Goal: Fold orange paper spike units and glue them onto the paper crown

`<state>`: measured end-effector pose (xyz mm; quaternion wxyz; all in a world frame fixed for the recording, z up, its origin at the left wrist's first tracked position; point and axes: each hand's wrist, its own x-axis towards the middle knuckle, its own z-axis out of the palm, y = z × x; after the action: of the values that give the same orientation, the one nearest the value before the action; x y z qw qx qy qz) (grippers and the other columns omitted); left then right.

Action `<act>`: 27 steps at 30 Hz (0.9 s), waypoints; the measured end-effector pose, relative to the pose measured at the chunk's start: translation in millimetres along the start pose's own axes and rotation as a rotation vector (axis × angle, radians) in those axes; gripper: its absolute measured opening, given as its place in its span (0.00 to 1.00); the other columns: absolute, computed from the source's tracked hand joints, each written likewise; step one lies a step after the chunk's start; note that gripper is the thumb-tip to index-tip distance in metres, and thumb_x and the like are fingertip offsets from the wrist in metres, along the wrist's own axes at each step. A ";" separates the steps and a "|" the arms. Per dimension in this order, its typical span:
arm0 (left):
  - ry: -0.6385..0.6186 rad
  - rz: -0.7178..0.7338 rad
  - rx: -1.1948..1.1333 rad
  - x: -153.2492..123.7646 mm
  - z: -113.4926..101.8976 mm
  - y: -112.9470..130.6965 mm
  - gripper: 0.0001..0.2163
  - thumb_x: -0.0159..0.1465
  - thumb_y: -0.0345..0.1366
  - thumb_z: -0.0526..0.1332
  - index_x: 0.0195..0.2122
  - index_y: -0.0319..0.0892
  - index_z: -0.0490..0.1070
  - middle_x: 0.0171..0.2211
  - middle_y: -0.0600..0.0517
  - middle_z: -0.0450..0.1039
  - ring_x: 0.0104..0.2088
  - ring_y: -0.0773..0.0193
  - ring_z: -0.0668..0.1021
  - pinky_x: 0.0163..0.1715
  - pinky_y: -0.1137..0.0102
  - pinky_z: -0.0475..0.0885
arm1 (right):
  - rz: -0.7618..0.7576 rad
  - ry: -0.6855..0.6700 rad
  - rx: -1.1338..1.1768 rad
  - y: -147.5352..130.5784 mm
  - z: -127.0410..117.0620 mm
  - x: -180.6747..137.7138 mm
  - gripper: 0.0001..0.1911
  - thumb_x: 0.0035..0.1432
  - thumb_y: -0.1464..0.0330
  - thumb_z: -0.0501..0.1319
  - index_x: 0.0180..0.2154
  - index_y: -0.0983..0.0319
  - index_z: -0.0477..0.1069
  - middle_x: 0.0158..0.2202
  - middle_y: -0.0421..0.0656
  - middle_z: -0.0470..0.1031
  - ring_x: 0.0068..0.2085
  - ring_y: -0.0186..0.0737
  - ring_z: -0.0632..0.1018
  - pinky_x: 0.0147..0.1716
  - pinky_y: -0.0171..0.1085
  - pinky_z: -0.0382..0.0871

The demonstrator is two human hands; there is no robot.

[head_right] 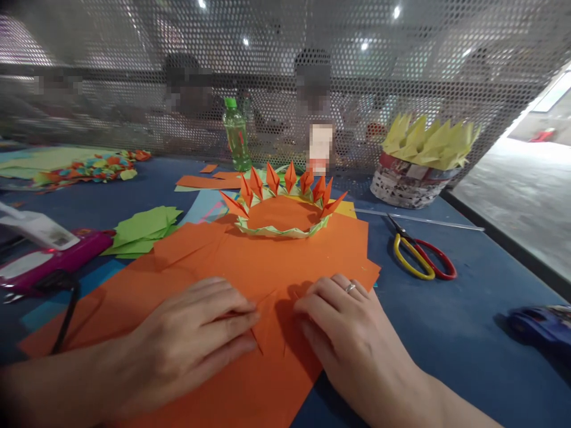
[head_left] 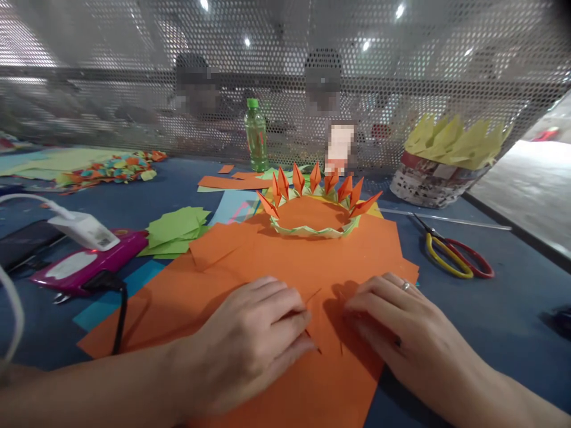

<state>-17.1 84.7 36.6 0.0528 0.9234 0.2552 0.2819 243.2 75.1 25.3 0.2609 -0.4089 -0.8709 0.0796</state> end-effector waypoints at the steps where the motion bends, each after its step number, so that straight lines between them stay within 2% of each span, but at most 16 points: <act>1: -0.001 -0.003 -0.010 -0.7 0.6 0.8 0.08 0.71 0.31 0.59 0.39 0.36 0.77 0.34 0.49 0.75 0.34 0.61 0.74 0.35 0.65 0.68 | 0.006 -0.008 0.006 1.2 0.1 -0.4 0.09 0.69 0.73 0.55 0.41 0.55 0.72 0.37 0.41 0.74 0.37 0.42 0.71 0.37 0.41 0.62; 6: -0.013 -0.006 -0.033 -1.7 1.7 5.9 0.10 0.72 0.29 0.56 0.37 0.36 0.77 0.33 0.49 0.73 0.33 0.62 0.73 0.35 0.65 0.67 | 0.008 -0.025 0.017 0.8 -0.9 0.1 0.10 0.70 0.73 0.54 0.43 0.55 0.72 0.38 0.41 0.75 0.37 0.42 0.71 0.37 0.41 0.62; 14: -0.100 -0.027 -0.100 -0.4 -6.3 9.6 0.09 0.72 0.30 0.55 0.42 0.39 0.77 0.34 0.51 0.73 0.36 0.61 0.74 0.44 0.63 0.68 | -0.018 -0.008 0.054 3.1 -2.3 2.5 0.12 0.70 0.74 0.53 0.44 0.55 0.73 0.40 0.41 0.76 0.39 0.41 0.73 0.37 0.40 0.65; 16: -0.100 -0.033 -0.106 -0.2 -7.3 10.3 0.10 0.73 0.31 0.55 0.43 0.39 0.77 0.36 0.50 0.75 0.38 0.61 0.75 0.46 0.64 0.69 | -0.019 -0.015 0.061 3.4 -2.3 2.4 0.12 0.70 0.74 0.53 0.45 0.55 0.72 0.41 0.41 0.76 0.40 0.41 0.73 0.37 0.40 0.65; 21: -0.050 0.012 -0.024 -0.8 -8.1 6.6 0.12 0.74 0.32 0.53 0.50 0.40 0.76 0.52 0.49 0.78 0.54 0.61 0.77 0.58 0.66 0.67 | -0.006 -0.017 0.060 2.3 -3.0 1.1 0.13 0.68 0.76 0.55 0.44 0.55 0.73 0.42 0.40 0.77 0.42 0.40 0.74 0.39 0.40 0.68; 24: -0.051 0.060 0.016 -2.0 -7.4 2.1 0.11 0.73 0.33 0.56 0.50 0.41 0.77 0.52 0.51 0.79 0.55 0.62 0.77 0.60 0.67 0.66 | -0.057 0.014 0.065 1.8 -5.5 1.0 0.18 0.63 0.81 0.53 0.45 0.56 0.74 0.44 0.42 0.78 0.44 0.40 0.75 0.40 0.40 0.70; 27: -0.034 0.068 0.042 -2.0 -6.2 -0.1 0.11 0.72 0.34 0.57 0.49 0.42 0.78 0.51 0.51 0.80 0.55 0.61 0.78 0.60 0.67 0.67 | -0.143 0.038 0.072 2.0 -9.1 1.7 0.20 0.60 0.83 0.53 0.44 0.58 0.76 0.44 0.43 0.79 0.44 0.41 0.76 0.40 0.40 0.72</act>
<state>-21.9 83.5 40.8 0.0283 0.9371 0.2286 0.2624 248.3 77.0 33.0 0.2970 -0.3373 -0.8894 0.0840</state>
